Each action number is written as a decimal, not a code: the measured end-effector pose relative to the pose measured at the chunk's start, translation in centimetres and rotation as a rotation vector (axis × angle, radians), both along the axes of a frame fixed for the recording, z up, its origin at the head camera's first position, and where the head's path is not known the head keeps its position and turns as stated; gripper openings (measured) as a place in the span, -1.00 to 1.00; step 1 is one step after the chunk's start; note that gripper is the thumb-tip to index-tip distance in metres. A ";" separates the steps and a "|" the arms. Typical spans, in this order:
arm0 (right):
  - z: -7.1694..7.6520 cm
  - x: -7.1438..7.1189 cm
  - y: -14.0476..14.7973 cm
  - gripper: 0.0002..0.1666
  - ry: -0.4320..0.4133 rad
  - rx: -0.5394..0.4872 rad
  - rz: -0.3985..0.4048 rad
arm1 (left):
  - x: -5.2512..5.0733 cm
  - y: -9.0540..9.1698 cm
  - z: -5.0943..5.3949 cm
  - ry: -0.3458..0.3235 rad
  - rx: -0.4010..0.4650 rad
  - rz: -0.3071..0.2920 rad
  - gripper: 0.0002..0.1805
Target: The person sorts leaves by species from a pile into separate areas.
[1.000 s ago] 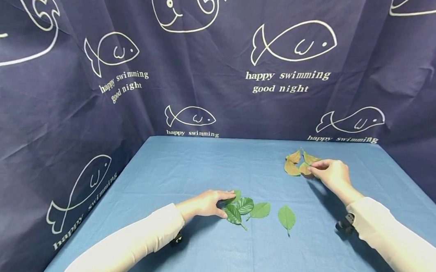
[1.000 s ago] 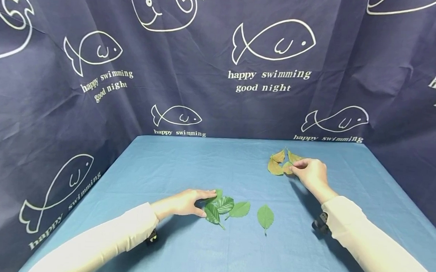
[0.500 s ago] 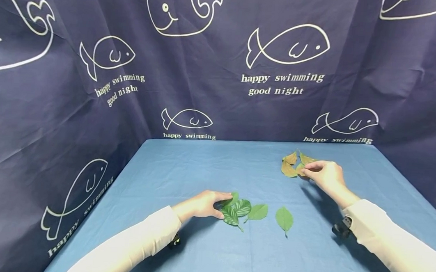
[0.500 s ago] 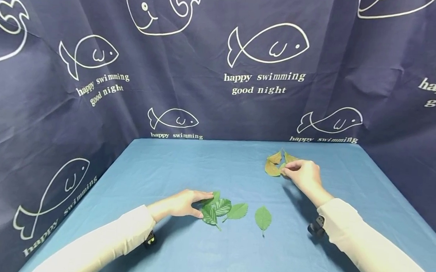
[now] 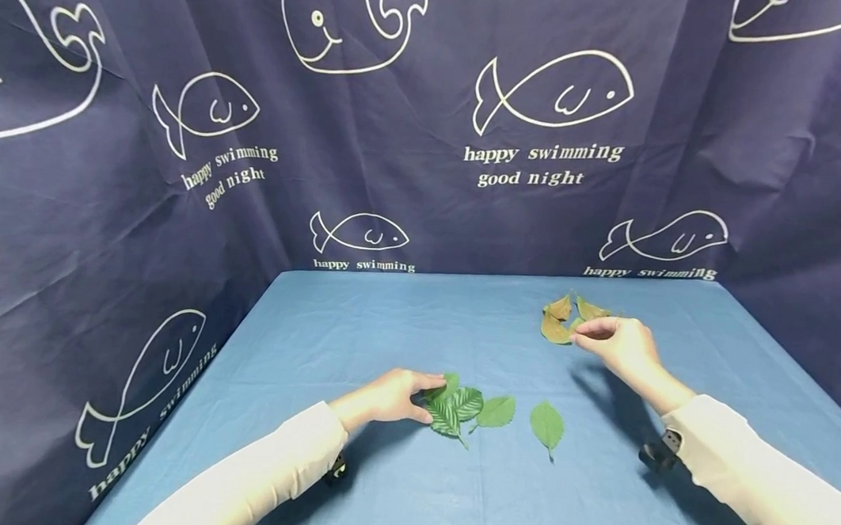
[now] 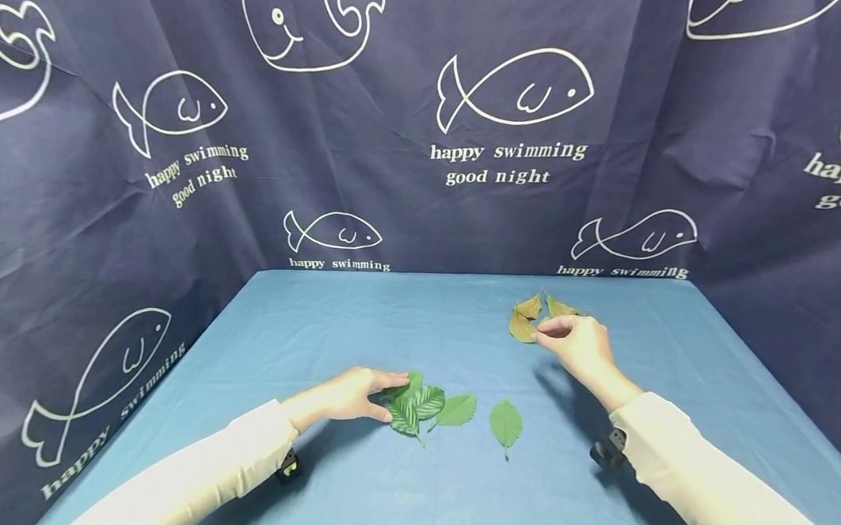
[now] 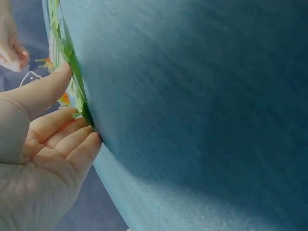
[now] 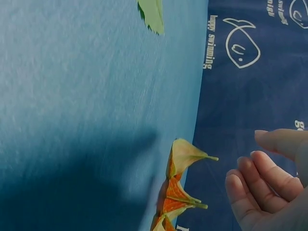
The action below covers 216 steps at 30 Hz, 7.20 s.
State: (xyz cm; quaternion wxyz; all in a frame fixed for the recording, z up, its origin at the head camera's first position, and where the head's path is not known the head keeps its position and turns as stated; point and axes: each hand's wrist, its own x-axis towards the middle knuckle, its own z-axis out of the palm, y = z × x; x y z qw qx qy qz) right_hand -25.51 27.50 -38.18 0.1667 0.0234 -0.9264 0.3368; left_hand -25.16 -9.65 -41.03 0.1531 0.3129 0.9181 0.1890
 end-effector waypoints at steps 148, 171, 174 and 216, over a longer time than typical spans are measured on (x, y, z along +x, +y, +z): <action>1.4 -4.8 -3.8 -0.49 -0.531 -0.594 0.333 | 0.5 0.5 0.0 0.026 -0.021 -0.007 -0.24; 1.7 -9.1 -7.0 -0.49 -0.478 -0.820 0.181 | 0.5 0.5 0.2 0.021 -0.032 -0.014 -0.24; 1.3 -9.8 -7.7 -0.49 -0.482 -0.854 0.156 | 0.5 0.4 0.2 0.027 -0.041 -0.019 -0.24; -2.8 -13.9 -10.6 -0.45 -0.554 -0.963 -0.070 | 0.2 0.6 -0.2 0.022 -0.058 -0.009 -0.22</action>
